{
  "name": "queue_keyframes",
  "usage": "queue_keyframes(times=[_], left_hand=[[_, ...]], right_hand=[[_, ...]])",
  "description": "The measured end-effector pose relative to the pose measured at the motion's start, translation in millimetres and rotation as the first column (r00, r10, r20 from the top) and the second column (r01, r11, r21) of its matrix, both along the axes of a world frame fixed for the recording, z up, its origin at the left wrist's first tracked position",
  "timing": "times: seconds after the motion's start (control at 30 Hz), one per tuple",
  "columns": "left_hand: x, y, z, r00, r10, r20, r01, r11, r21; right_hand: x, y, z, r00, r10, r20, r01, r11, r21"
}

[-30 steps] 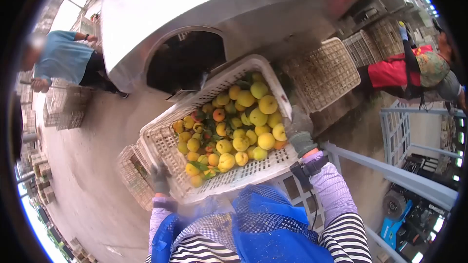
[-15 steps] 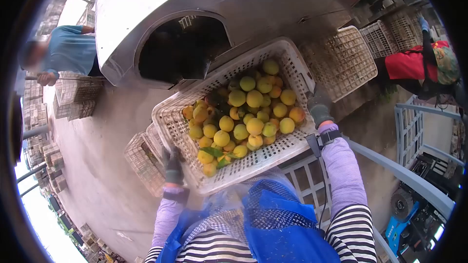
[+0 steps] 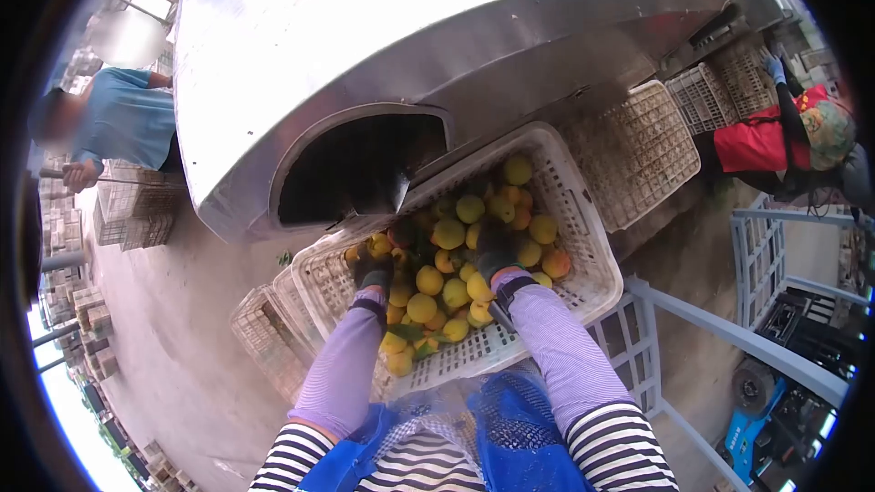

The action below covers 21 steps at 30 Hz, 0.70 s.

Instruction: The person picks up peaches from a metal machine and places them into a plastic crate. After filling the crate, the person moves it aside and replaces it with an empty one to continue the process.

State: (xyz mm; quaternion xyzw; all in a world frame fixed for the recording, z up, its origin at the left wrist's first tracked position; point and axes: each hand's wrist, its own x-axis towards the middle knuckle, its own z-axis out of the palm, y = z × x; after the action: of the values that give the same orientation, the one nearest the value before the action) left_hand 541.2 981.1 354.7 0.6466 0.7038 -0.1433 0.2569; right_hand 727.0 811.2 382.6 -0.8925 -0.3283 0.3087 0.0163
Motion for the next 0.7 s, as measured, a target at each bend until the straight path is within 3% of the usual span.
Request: queue_keyframes(times=[0.07, 0.1, 0.13, 0.17, 0.23, 0.27, 0.33, 0.43, 0.47, 0.53, 0.57, 0.67, 0.7], left_hand=[[-5, 7, 17, 0.994, -0.039, 0.104, 0.046, 0.997, -0.066], [-3, 11, 25, 0.988, -0.138, 0.067, 0.142, 0.988, -0.062], [8, 11, 28, 0.935, -0.354, 0.030, 0.354, 0.918, -0.178], [21, 10, 31, 0.831, -0.556, 0.023, 0.537, 0.792, -0.290], [10, -3, 13, 0.846, -0.228, 0.482, 0.462, 0.765, -0.448], [-13, -23, -5, 0.607, 0.382, 0.697, 0.235, 0.751, -0.617], [3, -38, 115, 0.200, 0.551, 0.810, 0.410, 0.704, -0.580], [2, -50, 183, 0.225, 0.465, 0.856, 0.501, 0.698, -0.511], [-2, -51, 191, 0.201, 0.424, 0.883, 0.489, 0.738, -0.466], [-7, -51, 205, 0.154, 0.329, 0.932, 0.462, 0.809, -0.363], [-8, -51, 214, 0.151, 0.283, 0.947, 0.423, 0.847, -0.321], [-15, -51, 234, 0.141, 0.336, 0.931, 0.381, 0.850, -0.365], [-16, -49, 239, 0.136, 0.261, 0.956, 0.364, 0.884, -0.293]], right_hand=[[-6, -1, -9, 0.997, -0.036, 0.064, 0.037, 0.999, -0.019], [-4, -1, -3, 0.998, -0.050, 0.041, 0.050, 0.999, 0.009], [1, -5, 6, 0.998, -0.055, -0.027, 0.056, 0.996, 0.075], [8, -11, 28, 0.975, -0.053, -0.214, 0.095, 0.977, 0.193], [21, -22, 74, 0.820, 0.009, -0.572, 0.242, 0.900, 0.361], [16, -22, 111, 0.721, -0.001, -0.693, 0.361, 0.854, 0.374], [0, -24, 177, 0.482, 0.028, -0.876, 0.583, 0.736, 0.344], [-19, -31, 186, 0.527, 0.119, -0.841, 0.573, 0.681, 0.456], [-25, -31, 189, 0.631, 0.104, -0.769, 0.524, 0.674, 0.521], [-35, -31, 200, 0.808, 0.072, -0.584, 0.405, 0.653, 0.640], [-41, -32, 205, 0.912, 0.055, -0.405, 0.277, 0.648, 0.710], [-63, -15, 239, 0.995, 0.036, -0.088, 0.048, 0.600, 0.799], [-65, -12, 234, 0.998, 0.028, -0.053, 0.027, 0.577, 0.817]])
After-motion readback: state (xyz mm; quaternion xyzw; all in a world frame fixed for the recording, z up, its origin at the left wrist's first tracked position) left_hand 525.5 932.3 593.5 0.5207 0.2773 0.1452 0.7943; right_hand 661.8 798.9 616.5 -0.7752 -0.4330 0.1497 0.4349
